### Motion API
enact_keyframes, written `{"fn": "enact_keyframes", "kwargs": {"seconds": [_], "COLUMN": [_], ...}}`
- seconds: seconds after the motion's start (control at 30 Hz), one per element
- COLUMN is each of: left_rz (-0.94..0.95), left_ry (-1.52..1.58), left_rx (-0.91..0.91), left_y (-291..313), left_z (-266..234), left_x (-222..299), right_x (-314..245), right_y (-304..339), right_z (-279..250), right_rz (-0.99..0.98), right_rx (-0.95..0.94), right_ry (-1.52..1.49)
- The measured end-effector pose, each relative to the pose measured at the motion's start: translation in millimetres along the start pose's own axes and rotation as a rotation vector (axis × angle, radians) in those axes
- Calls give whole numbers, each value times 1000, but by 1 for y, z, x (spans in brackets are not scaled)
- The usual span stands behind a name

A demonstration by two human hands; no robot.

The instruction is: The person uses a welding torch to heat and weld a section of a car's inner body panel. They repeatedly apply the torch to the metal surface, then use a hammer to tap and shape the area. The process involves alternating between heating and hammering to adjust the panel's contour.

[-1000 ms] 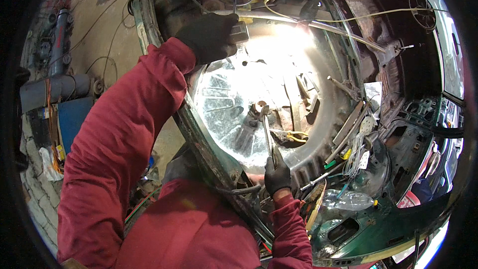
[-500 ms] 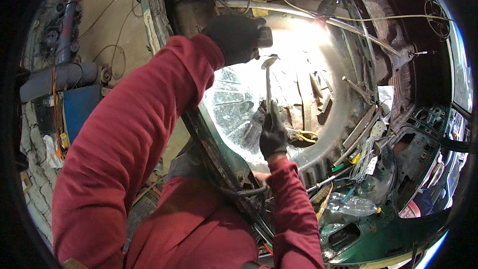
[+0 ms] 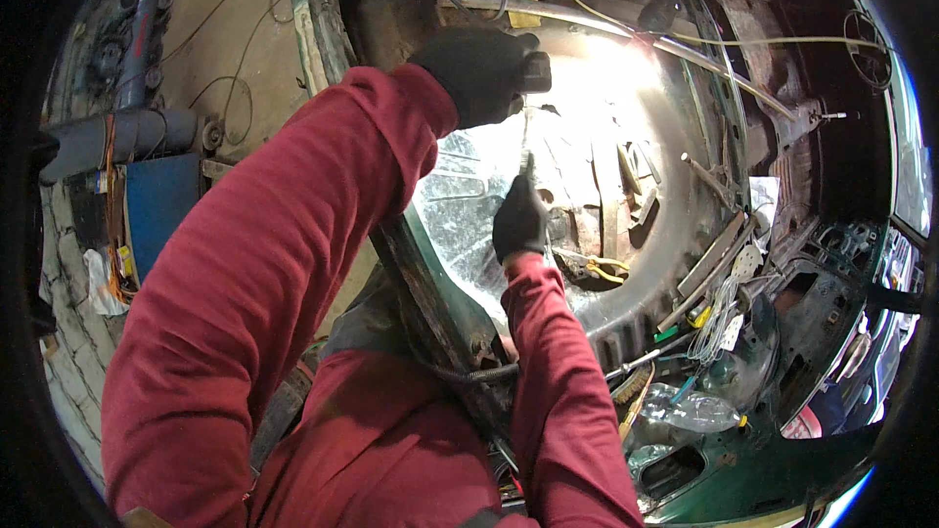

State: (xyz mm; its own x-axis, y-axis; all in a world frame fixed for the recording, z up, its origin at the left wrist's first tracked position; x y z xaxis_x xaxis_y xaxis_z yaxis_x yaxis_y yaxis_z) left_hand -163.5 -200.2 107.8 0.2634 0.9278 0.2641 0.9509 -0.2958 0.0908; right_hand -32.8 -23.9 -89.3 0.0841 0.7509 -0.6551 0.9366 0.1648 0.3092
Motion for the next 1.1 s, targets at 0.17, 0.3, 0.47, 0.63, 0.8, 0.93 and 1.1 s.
{"fn": "enact_keyframes", "kwargs": {"seconds": [0.17,0.3,0.47,0.63,0.8,0.93,1.1], "left_rz": [-40,-38,7,130,-79,56,-71], "left_ry": [27,-7,48,-102,9,42,-26], "left_rx": [-2,39,141,151,53,68,0], "left_y": [0,7,-4,3,-9,-17,3], "left_z": [-2,-3,8,-4,0,16,-8], "left_x": [-3,-9,-13,-1,-28,-12,-9], "right_x": [-6,-38,39,17,-12,-19,28], "right_y": [-15,-2,-35,-18,-24,37,103], "right_z": [0,-12,17,26,0,-53,-100], "right_rz": [-48,-47,337,59,271,68,54], "right_rx": [-63,62,-245,-136,-347,-156,-106], "right_ry": [-129,-252,-228,35,-39,-389,-240]}}
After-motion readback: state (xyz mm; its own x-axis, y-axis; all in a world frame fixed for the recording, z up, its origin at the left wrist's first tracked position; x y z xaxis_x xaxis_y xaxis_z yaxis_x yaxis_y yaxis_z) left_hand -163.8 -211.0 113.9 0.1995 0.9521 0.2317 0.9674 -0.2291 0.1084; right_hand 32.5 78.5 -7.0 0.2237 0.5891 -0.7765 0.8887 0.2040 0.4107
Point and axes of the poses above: each hand's wrist, its own y-axis away from the middle knuckle, its own z-axis out of the palm, x = y × z, the point moved 10 cm from there along -y, towards the middle knuckle, and after that the axes turned 9 degrees about -y, right-handed, at the moved point
